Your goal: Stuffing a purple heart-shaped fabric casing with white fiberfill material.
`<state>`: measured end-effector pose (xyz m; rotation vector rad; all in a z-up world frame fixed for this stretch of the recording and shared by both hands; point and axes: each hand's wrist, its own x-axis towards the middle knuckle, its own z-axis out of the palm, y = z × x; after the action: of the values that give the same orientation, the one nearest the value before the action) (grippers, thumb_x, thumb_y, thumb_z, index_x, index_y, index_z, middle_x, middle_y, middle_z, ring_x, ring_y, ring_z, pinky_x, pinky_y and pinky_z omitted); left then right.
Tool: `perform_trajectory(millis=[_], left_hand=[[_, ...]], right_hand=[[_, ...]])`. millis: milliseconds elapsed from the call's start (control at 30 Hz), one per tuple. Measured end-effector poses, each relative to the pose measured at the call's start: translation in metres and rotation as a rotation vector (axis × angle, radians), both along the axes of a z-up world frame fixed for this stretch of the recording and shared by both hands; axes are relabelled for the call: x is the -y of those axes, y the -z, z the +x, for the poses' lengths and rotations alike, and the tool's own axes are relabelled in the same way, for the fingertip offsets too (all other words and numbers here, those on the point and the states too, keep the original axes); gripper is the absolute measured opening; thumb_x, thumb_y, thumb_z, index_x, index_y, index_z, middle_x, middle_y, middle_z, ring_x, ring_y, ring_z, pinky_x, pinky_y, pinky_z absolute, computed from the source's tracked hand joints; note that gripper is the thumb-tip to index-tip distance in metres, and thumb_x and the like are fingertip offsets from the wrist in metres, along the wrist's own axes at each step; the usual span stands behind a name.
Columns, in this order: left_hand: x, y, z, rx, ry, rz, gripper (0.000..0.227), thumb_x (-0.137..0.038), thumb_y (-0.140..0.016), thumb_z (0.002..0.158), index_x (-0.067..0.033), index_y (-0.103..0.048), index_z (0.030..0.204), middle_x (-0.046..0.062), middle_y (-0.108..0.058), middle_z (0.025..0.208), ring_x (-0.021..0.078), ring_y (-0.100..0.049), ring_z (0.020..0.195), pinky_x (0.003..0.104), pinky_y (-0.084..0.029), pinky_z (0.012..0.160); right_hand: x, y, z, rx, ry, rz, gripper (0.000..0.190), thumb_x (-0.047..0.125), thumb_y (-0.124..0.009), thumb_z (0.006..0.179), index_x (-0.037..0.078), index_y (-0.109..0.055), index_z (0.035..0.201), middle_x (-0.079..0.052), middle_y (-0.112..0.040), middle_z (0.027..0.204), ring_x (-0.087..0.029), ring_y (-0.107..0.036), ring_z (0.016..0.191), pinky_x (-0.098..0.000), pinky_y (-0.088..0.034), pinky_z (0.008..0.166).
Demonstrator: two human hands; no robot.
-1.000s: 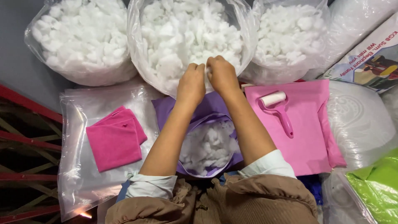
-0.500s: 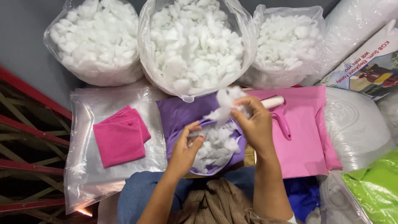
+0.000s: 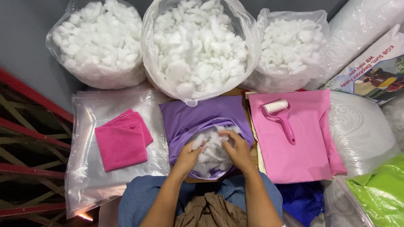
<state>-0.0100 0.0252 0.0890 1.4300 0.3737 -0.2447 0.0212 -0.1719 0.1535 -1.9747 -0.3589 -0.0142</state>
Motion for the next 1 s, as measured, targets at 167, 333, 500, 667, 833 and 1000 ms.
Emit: perform_trajectory(millis=[167, 333, 500, 667, 833, 1000], left_hand=[[0.0, -0.024, -0.006, 0.071, 0.003, -0.092, 0.056, -0.005, -0.065, 0.088, -0.0069, -0.057, 0.143, 0.017, -0.066, 0.124, 0.0264, -0.064, 0.108, 0.041, -0.058, 0.088], [0.005, -0.046, -0.009, 0.106, 0.018, -0.177, 0.08, -0.007, -0.072, 0.079, -0.0138, -0.045, 0.153, 0.015, -0.056, 0.132, 0.0269, -0.06, 0.117, 0.039, -0.055, 0.094], [0.01, 0.004, 0.003, 0.168, -0.099, -0.091, 0.022, -0.004, -0.065, 0.085, -0.0094, -0.073, 0.105, 0.003, -0.068, 0.079, 0.0095, -0.06, 0.067, 0.023, -0.05, 0.059], [0.003, 0.01, 0.014, 0.249, -0.173, -0.015, 0.021, -0.003, -0.067, 0.083, -0.0103, -0.075, 0.102, 0.004, -0.068, 0.071, 0.0105, -0.059, 0.061, 0.023, -0.048, 0.056], [0.007, -0.016, 0.012, 0.296, -0.136, -0.07, 0.03, -0.006, -0.068, 0.085, -0.0118, -0.072, 0.114, 0.005, -0.067, 0.077, 0.012, -0.062, 0.071, 0.026, -0.051, 0.065], [0.008, -0.008, 0.008, 0.677, 0.095, 0.59, 0.054, 0.009, -0.06, 0.072, -0.0119, -0.069, 0.121, 0.013, -0.063, 0.125, 0.0363, -0.06, 0.124, 0.043, -0.048, 0.105]], right_hand=[[0.001, -0.012, 0.0, 0.02, -0.049, 0.048, 0.051, 0.001, -0.069, 0.082, 0.013, -0.068, 0.132, -0.016, -0.07, 0.123, -0.033, -0.061, 0.125, -0.0478, -0.044, 0.106], [-0.018, -0.003, -0.009, 0.014, -0.144, -0.069, 0.047, 0.002, -0.071, 0.083, 0.014, -0.071, 0.128, -0.011, -0.073, 0.121, -0.033, -0.066, 0.121, -0.0449, -0.048, 0.103], [-0.013, 0.012, -0.001, -0.079, -0.044, 0.006, 0.027, 0.009, -0.076, 0.083, 0.017, -0.077, 0.109, -0.006, -0.079, 0.094, -0.022, -0.075, 0.089, -0.037, -0.055, 0.084], [0.009, 0.006, 0.007, -0.073, 0.102, 0.111, 0.017, 0.01, -0.076, 0.086, 0.014, -0.079, 0.103, -0.006, -0.074, 0.085, -0.015, -0.066, 0.073, -0.0318, -0.055, 0.073], [-0.009, -0.006, -0.005, 0.136, -0.13, -0.01, 0.062, 0.018, -0.087, 0.077, 0.013, -0.065, 0.135, -0.021, -0.057, 0.139, -0.044, -0.051, 0.133, -0.0532, -0.038, 0.111], [-0.016, 0.059, 0.008, 0.185, -0.014, -0.372, 0.03, 0.005, -0.076, 0.08, 0.021, -0.073, 0.105, -0.003, -0.072, 0.101, -0.029, -0.071, 0.1, -0.0397, -0.055, 0.09]])
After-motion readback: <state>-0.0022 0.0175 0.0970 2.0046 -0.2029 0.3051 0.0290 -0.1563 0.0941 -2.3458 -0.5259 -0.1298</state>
